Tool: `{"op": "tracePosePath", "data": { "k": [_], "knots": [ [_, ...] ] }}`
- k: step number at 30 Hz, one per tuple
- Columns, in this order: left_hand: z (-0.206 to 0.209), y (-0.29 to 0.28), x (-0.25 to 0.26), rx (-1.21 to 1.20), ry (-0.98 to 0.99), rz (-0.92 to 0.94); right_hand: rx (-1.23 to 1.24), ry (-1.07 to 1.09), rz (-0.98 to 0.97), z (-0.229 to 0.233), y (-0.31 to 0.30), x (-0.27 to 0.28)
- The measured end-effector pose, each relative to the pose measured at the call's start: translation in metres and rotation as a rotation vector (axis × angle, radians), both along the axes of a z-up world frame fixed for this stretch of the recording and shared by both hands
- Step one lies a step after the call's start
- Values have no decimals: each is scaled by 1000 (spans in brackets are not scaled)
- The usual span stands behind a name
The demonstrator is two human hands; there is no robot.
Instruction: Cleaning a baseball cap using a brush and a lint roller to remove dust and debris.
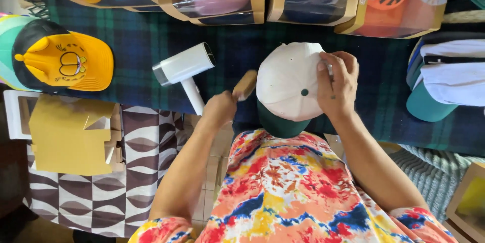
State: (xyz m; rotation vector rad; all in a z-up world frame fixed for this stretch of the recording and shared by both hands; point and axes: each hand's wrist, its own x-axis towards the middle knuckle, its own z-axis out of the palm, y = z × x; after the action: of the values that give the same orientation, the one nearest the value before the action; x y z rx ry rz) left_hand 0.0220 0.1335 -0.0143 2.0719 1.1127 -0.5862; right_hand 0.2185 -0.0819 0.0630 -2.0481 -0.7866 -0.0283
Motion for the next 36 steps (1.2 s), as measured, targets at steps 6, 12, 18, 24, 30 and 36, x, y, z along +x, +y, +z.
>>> {"op": "tracePosePath", "data": {
  "k": [6,12,18,24,30,36],
  "knots": [
    [67,-81,0,-651,-822,880,-100,-113,347,34,-3,-67],
    [93,-118,24,-755,-1011,787,-95,235,429,59,4,-78],
    [102,-115,16,-254,-1119,356,31,222,407,34,-32,-67],
    [28,-94,-28,-301,-621,541,-445,-59,481,113,-23,-15],
    [-50,-118,-40,-705,-423,477,-474,-203,555,40,-5,79],
    [-59,-114,-45,-733,-512,422,-724,346,156,-3,-81,87]
  ]
}}
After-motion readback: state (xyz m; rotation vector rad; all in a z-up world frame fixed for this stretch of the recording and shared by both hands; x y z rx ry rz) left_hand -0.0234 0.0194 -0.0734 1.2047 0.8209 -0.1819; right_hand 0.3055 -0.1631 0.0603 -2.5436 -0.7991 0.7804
